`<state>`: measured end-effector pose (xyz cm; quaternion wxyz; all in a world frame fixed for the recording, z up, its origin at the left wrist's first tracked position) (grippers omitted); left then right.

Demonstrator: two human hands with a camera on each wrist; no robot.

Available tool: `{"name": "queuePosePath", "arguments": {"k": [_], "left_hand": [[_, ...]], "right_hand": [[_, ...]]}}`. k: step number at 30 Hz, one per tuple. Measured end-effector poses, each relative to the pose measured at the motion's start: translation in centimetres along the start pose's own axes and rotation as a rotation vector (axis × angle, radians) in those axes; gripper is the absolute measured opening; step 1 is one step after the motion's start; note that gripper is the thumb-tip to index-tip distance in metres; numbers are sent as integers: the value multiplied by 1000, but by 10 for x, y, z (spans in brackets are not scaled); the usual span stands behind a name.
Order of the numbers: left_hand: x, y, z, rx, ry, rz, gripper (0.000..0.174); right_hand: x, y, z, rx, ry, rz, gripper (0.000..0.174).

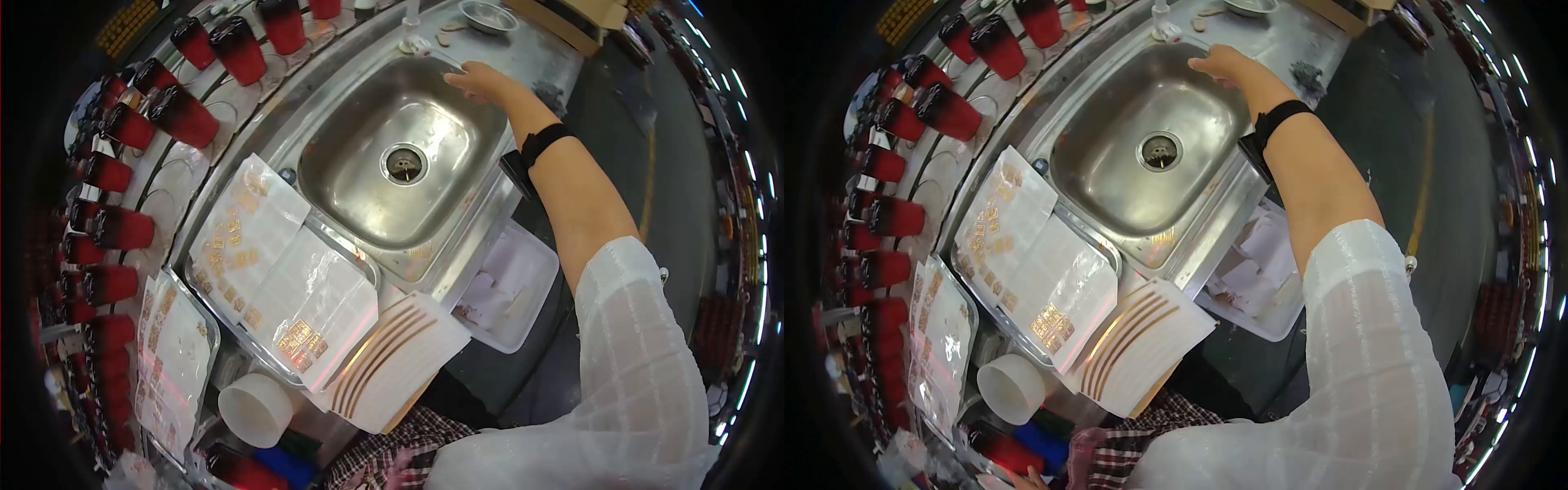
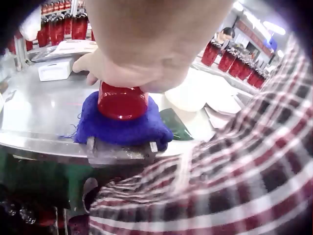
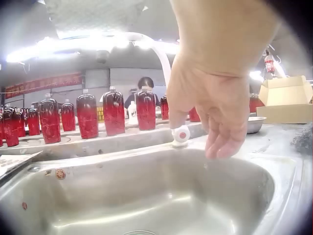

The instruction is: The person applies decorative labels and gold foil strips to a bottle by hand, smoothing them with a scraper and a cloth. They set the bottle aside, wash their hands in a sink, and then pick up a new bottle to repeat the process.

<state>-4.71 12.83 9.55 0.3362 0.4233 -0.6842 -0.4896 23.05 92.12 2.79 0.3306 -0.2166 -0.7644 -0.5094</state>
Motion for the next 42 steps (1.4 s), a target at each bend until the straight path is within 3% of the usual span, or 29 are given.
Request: {"name": "queuePosePath", "arguments": {"k": [1,4,7,11,13,16,20,22,24,26,28,32,35,38,41,42], "left_hand": [[-5,1,1,54,44,22,88],[-13,0,2,-20,58,-15,90],[-13,2,-7,-35,94,99,92],[7,-14,4,-63,39,140,96],[-3,-9,3,-57,54,97,98],[-22,-1,5,-34,107,-51,98],[3,-10,2,-69,36,174,98],[8,-11,1,-27,65,154,97],[6,-13,3,-49,53,91,97],[29,-27,0,-76,52,48,89],[92,-61,-2,-113,58,31,74],[96,-65,-2,-121,31,79,76],[89,-64,-1,-167,-6,97,76],[93,-71,0,-83,90,14,76],[82,-68,0,-102,79,-5,77],[85,-70,0,-141,38,30,78]], "right_hand": [[-3,1,6,-17,30,66,64],[-4,1,34,-1,44,160,74],[4,-6,63,42,75,216,94],[32,-13,74,105,-49,142,97],[14,-25,111,60,-57,261,89],[-6,-39,150,142,-116,498,72],[-19,-51,185,304,-194,681,46],[-34,-56,202,228,-204,518,43],[-22,-53,198,37,-44,126,42],[-1,-57,177,-254,271,-502,44],[6,-60,158,-325,315,-537,49],[40,-57,107,-242,223,-545,57],[37,-50,94,-283,265,-511,56],[28,-51,58,-369,416,-420,50],[11,-67,28,-143,552,-413,38],[5,-77,20,51,553,-427,33]]}}
Point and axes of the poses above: each hand's wrist, its own z-axis towards the middle knuckle, its own y-axis out of the back of the hand, x = y × z, the point moved 4 cm from there along z, towards the middle knuckle, and after that the axes turned 14 degrees about z, right-handed, at the moved point
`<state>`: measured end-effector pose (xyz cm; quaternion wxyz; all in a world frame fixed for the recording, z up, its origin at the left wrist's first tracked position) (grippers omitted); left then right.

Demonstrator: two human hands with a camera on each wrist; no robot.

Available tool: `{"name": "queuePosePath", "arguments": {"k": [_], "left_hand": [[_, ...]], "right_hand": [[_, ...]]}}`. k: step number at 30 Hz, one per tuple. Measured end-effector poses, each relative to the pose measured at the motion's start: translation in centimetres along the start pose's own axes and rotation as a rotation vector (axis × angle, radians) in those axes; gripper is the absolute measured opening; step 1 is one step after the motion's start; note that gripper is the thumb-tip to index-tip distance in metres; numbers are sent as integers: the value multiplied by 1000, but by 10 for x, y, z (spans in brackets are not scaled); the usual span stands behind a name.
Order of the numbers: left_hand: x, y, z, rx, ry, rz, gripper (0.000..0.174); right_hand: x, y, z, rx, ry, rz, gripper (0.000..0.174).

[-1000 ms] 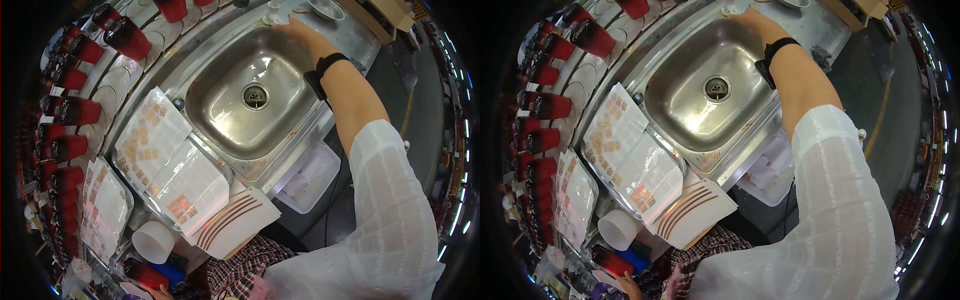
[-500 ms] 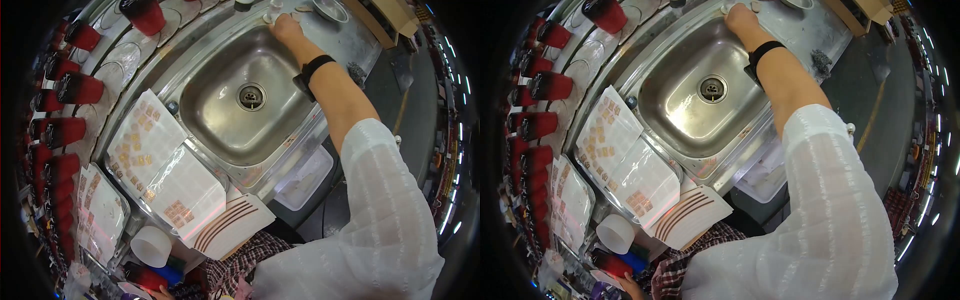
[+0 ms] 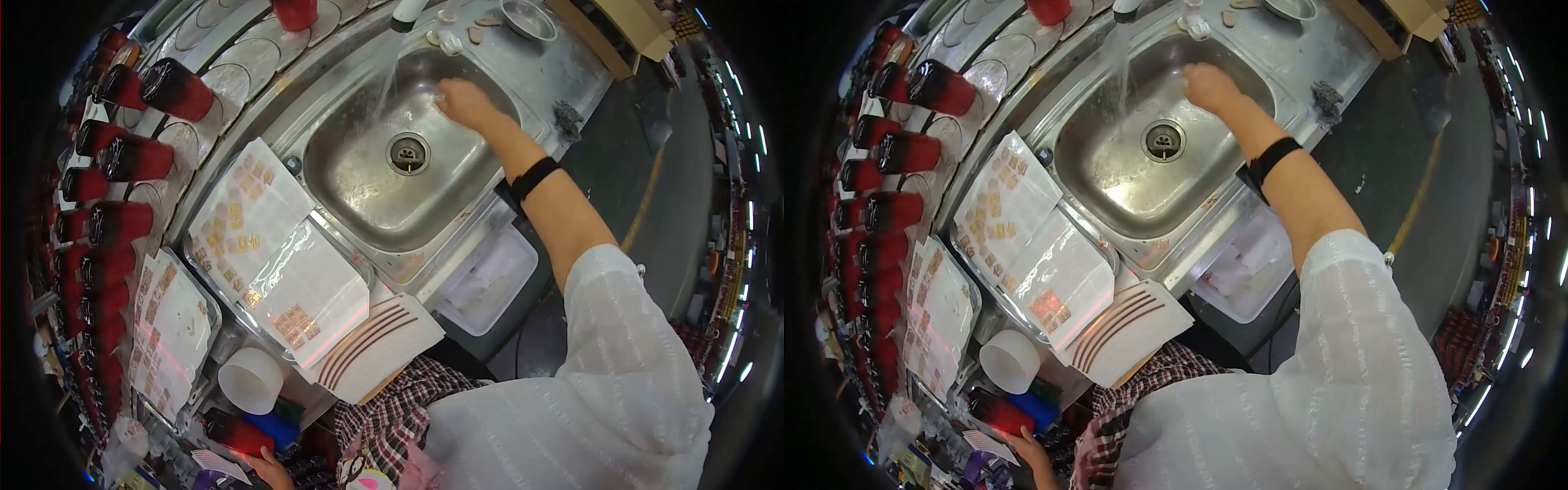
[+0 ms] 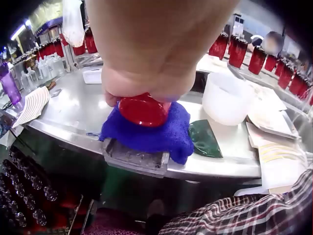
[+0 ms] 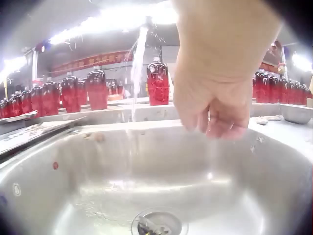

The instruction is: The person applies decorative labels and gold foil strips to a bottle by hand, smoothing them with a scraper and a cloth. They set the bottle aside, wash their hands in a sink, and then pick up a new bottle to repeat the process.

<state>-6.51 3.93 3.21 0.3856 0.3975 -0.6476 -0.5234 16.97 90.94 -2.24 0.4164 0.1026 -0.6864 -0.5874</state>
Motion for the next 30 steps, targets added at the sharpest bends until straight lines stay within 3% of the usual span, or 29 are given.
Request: {"name": "queuePosePath", "arguments": {"k": [3,5,6,8,11,12,15,18,24,27,30], "left_hand": [[-6,2,0,-34,7,27,78],[-20,12,0,56,110,-70,77],[-23,12,0,102,161,-119,77],[-16,5,0,23,91,-72,77],[-6,-4,-2,-8,63,-72,76],[-8,-3,-4,-5,68,-84,76],[-16,-2,-4,-29,61,-28,75],[-22,5,-6,-13,78,-36,73],[-37,16,-7,-39,84,-70,70],[-44,21,-7,-2,141,-94,70],[-36,15,-8,-34,102,-33,70]], "right_hand": [[16,-45,-20,501,33,-2,29],[26,-73,-28,758,-56,-142,32],[19,-88,-29,728,-75,-114,32],[16,-108,-32,671,-107,-57,33],[24,-122,-41,774,-63,-27,40],[24,-129,-42,821,34,-90,45],[29,-118,-29,1018,-379,74,48],[18,-126,-24,875,-515,69,43],[3,-172,-21,916,-365,-129,29],[-7,-192,-14,950,-107,-269,26],[-17,-179,-8,968,-297,-264,26]]}}
Point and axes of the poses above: each hand's wrist, its own z-axis towards the middle knuckle, its own y-axis out of the back of the hand, x = y × z, the point moved 4 cm from there along z, towards the middle knuckle, and after that the axes turned 14 degrees about z, right-handed, at the moved point
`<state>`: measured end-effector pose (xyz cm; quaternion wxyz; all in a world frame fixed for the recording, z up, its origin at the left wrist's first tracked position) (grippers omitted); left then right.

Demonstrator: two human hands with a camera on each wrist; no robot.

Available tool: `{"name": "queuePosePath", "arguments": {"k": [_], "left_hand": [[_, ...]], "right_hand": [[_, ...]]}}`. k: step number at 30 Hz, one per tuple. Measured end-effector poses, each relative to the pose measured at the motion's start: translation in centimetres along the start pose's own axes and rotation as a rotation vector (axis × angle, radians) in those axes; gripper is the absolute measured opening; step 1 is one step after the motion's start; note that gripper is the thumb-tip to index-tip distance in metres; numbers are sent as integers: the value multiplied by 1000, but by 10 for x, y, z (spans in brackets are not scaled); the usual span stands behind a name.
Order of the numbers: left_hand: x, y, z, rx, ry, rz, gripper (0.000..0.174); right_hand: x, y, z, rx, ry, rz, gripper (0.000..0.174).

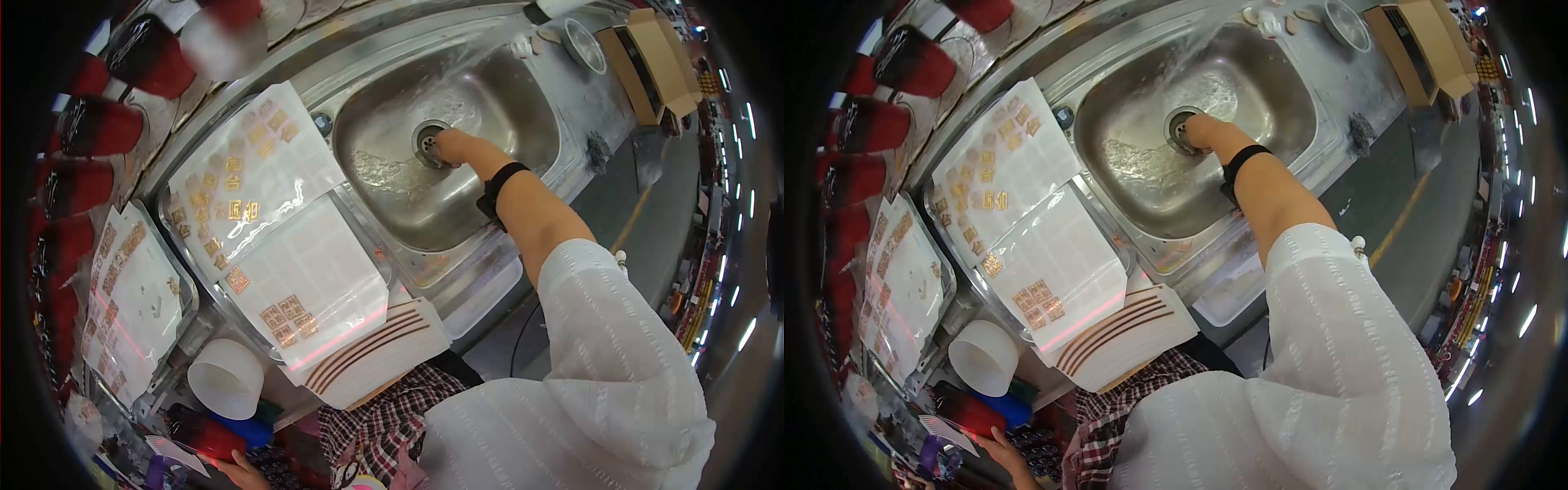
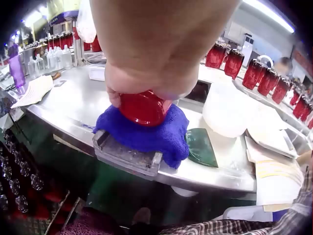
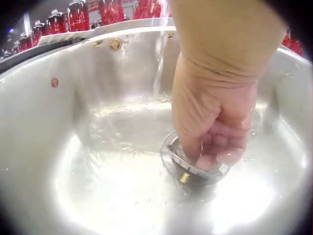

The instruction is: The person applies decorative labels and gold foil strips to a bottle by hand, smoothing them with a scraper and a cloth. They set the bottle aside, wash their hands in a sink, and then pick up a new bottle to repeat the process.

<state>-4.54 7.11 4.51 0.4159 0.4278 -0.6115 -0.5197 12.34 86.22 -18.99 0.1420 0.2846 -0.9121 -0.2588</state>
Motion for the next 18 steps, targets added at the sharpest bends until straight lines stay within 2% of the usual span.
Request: {"name": "queuePosePath", "arguments": {"k": [3,4,7,10,13,14,17,18], "left_hand": [[1,-1,-1,-30,-15,16,70],[1,-2,-1,-37,-16,11,70],[4,-2,-1,43,60,-46,70],[9,-5,-3,30,84,-58,69],[-53,34,13,51,-27,8,98],[-52,33,13,89,26,-23,99],[-36,24,12,78,8,25,98],[-29,21,11,61,-5,49,97]], "right_hand": [[-14,10,2,-90,203,-476,22],[-25,18,1,-395,67,-117,21],[-23,22,2,-508,5,244,24],[-1,15,-2,-338,-32,401,24],[14,8,-20,-169,-101,662,23],[16,4,-23,-114,-83,734,23],[18,21,-47,-224,49,726,27],[22,29,-56,-211,100,1269,25]]}}
Point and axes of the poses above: each hand's wrist, its own z-axis towards the middle knuckle, its own y-axis out of the back of the hand, x = y × z, the point moved 4 cm from there along z, towards the middle knuckle, and after that the axes turned 14 degrees about z, right-handed, at the moved point
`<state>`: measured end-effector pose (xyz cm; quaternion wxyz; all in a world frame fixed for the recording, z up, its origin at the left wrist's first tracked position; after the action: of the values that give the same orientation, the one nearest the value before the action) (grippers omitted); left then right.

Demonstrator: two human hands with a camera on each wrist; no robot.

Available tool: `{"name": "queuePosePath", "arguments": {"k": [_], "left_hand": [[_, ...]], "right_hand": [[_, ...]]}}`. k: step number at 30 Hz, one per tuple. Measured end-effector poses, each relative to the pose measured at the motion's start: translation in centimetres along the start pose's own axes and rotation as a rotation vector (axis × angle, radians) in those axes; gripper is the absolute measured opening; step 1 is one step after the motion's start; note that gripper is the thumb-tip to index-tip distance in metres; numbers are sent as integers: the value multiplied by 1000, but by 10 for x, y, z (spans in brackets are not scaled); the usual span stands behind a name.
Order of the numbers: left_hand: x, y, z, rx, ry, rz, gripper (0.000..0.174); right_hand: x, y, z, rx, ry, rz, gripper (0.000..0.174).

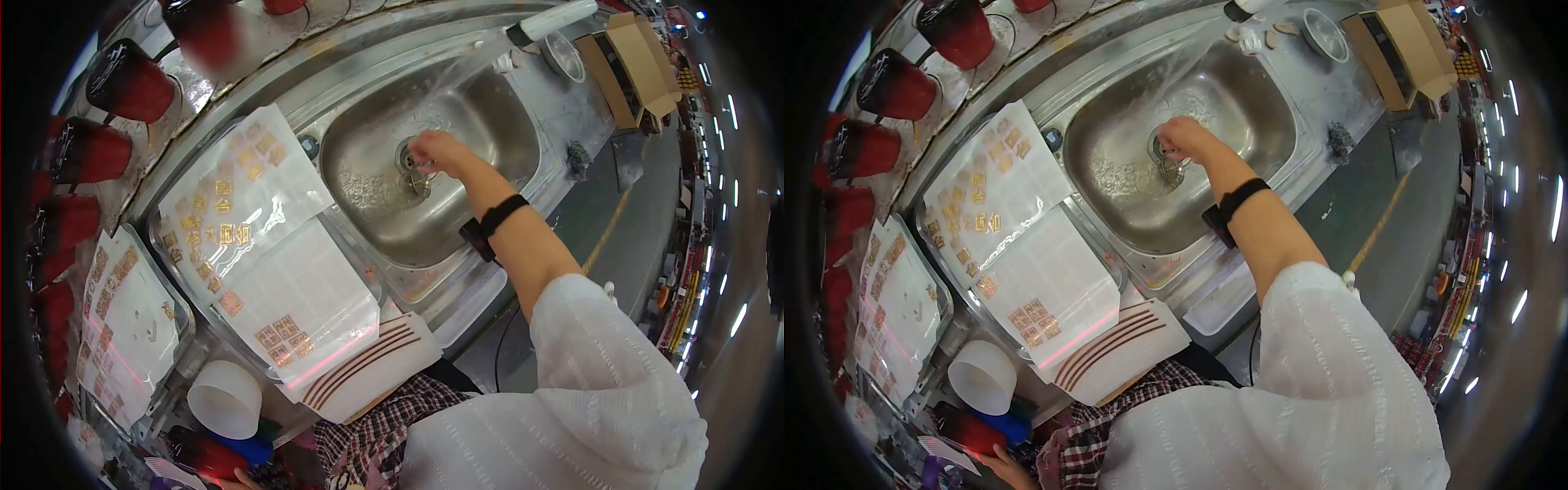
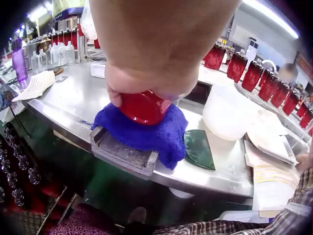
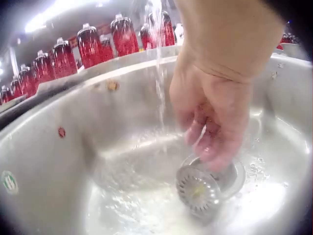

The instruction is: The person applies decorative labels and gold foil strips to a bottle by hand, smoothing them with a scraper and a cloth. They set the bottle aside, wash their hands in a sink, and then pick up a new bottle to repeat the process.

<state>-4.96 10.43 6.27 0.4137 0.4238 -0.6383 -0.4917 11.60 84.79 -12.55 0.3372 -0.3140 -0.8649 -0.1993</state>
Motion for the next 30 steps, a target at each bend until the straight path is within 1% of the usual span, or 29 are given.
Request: {"name": "queuePosePath", "arguments": {"k": [2,5,7,8,11,12,13,14,17,19,20,21,22,24,25,27,29,30], "left_hand": [[15,-10,-3,-35,-23,51,95],[52,-41,-11,-45,66,-75,69],[49,-39,-10,-93,25,-59,68],[48,-40,-10,-81,39,-69,69],[55,-44,-9,-87,13,-79,69],[53,-44,-8,-135,-15,-33,70],[51,-44,-7,-124,-26,-56,71],[47,-40,-6,-114,-37,-81,71],[46,-42,-3,-114,-44,-84,73],[40,-38,-4,-96,-15,-99,73],[27,-29,-7,-72,16,-122,73],[21,-24,-8,-50,48,-144,73],[27,-28,-8,-75,25,-121,72],[40,-38,-7,-120,-20,-72,71],[43,-39,-9,-106,-10,-91,71],[39,-35,-8,-82,15,-127,70],[41,-37,-9,-101,0,-97,70],[43,-37,-9,-111,-5,-83,70]], "right_hand": [[20,-4,-15,6,-20,1090,23],[68,-31,-38,265,88,1473,25],[88,-29,-33,411,159,1721,27],[97,-24,-28,486,193,1844,28],[116,24,-41,810,225,1935,27],[114,43,-51,616,309,1917,27],[113,63,-63,421,390,1884,27],[109,83,-75,227,468,1839,26],[75,127,-92,-208,290,1212,25],[52,134,-90,-445,178,703,27],[41,137,-87,-547,118,445,28],[32,131,-76,-501,138,315,22],[22,123,-63,-451,156,187,17],[10,84,-37,-215,137,-163,20],[1,64,-22,-154,140,-393,24],[-11,32,3,-66,224,-816,27],[-22,4,21,33,319,-1237,31],[-27,-2,27,-18,286,-1149,37]]}}
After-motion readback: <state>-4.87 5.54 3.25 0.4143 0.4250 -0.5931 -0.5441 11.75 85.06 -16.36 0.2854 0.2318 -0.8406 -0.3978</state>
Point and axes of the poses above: each hand's wrist, its own z-axis towards the middle knuckle, its own y-axis out of the back of the hand, x = y × z, the point moved 4 cm from there along z, towards the middle knuckle, and after that the axes turned 14 degrees about z, right-handed, at the moved point
